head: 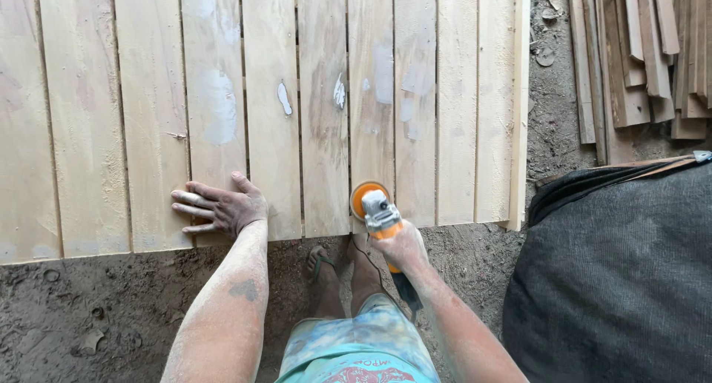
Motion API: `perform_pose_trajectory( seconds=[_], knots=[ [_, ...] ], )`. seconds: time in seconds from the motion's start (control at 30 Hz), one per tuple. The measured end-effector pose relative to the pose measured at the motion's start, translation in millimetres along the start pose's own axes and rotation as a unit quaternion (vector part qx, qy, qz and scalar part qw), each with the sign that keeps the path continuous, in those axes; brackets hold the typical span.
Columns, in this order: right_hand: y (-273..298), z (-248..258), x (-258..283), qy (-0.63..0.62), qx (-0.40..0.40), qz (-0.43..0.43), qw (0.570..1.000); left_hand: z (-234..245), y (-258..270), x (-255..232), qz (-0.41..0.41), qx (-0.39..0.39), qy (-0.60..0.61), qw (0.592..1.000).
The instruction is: The person uses an electric sander to smooth the surface of a wooden slatted panel. They move the sander systematically across the planks, removing surface material and creating a uniform finish.
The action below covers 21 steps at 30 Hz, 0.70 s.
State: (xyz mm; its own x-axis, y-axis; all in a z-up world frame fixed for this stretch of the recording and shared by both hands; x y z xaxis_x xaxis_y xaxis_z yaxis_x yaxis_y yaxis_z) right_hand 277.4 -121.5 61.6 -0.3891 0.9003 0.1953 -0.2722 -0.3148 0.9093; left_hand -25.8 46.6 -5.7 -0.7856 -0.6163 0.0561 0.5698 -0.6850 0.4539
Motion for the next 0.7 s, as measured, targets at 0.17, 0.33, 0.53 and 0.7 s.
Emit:
perform_pose_trajectory(
  seconds=[0.17,0.33,0.53,0.7],
  knots=[
    [-56,12,19,-0.095,-0.027,0.006,0.995,6,-3,0,0.001,0.0,0.002,1.0],
    [-139,56,45,-0.073,-0.077,0.02,0.994,-6,-2,3,-0.002,-0.008,0.0,1.0],
    [-206,101,116,-0.084,-0.1,0.052,0.99,-6,-6,8,-0.009,-0.029,-0.012,0.999],
    [-206,98,124,-0.125,-0.081,0.023,0.989,-7,-10,5,0.002,-0.054,-0.01,0.998]
  ],
)
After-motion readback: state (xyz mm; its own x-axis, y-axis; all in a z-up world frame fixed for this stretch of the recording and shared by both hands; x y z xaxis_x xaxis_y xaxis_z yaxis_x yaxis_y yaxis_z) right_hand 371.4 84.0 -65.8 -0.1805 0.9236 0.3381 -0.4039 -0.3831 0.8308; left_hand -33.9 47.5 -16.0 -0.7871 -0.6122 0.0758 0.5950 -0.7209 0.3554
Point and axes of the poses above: each hand's wrist, its own y-axis away from the middle knuckle, its own z-axis out of the back of the hand, x = y × z, the point moved 5 cm from there along -y, towards the middle knuckle
